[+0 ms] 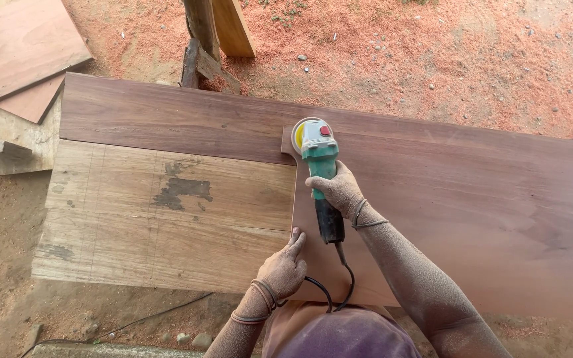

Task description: Sanding a large wooden board using a power sander.

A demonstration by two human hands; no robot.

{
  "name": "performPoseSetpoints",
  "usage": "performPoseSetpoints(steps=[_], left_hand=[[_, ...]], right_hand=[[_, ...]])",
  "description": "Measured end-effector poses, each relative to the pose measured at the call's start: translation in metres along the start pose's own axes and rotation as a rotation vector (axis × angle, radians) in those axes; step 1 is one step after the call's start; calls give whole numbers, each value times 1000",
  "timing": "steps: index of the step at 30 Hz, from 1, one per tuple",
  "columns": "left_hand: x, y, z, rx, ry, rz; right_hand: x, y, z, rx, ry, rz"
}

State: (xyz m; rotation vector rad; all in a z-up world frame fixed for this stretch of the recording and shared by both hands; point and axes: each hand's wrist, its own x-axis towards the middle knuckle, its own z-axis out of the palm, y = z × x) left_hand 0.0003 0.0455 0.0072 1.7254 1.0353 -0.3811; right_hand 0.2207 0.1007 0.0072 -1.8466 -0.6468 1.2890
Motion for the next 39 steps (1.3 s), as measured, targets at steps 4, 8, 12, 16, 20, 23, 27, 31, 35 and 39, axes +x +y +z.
performPoseSetpoints(steps=[4, 8, 12, 16, 20, 23, 27, 31, 35, 39], left_hand=[[-1, -1, 2, -9, 17, 4], [2, -5, 6, -6, 36, 25], [0, -1, 2, 1, 26, 10], [6, -9, 9, 1, 44, 40], [6, -9, 9, 25, 28, 36], [6, -9, 9, 26, 36, 43], [10, -12, 13, 29, 43, 39], [7, -8, 11, 20, 54, 43], [9, -10, 14, 10, 65, 36], [8, -7, 12, 16, 64, 17]], right_hand=[[-3, -5, 3, 12, -1, 13], [-4, -8, 17, 8, -32, 3], [-6, -5, 21, -63, -41, -3], [-6, 3, 9, -36, -16, -5], [-10, 2, -2, 13, -1, 18], [-9, 3, 2, 5, 1, 12], [-10, 0, 18, -5, -51, 2], [-15, -8, 22, -8, -68, 51], [-10, 0, 11, 34, -51, 39], [-9, 8, -7, 45, -8, 25]])
